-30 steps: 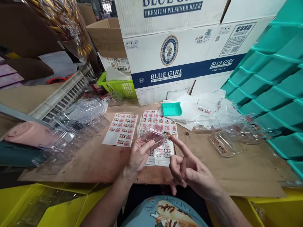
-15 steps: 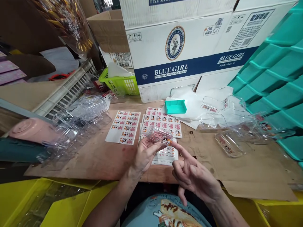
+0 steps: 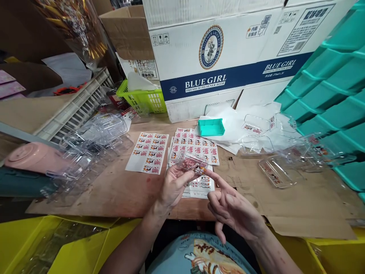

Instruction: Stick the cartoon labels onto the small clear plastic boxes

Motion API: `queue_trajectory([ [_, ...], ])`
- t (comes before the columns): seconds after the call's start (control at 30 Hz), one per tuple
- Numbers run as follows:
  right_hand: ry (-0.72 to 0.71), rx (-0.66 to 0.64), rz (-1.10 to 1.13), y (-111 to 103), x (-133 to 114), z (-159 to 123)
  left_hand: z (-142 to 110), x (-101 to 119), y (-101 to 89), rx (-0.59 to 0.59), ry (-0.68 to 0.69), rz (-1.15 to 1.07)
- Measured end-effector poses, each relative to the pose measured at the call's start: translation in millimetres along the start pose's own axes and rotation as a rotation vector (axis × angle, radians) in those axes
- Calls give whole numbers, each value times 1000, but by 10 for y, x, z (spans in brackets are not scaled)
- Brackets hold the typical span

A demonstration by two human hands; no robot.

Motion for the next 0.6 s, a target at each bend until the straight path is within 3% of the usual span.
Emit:
queue_trajectory([
  [0.6,-23,140,-128,15,-58,41,20,-30,-54,49,-13,3],
])
Point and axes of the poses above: each hand's wrist, its own z-axis towards the middle knuckle, its own y-axis out of the palm, x = y × z, the point moved 5 cm from there along z, towards the middle knuckle, and after that the axes turned 5 degrees about x, right-handed, at the moved point
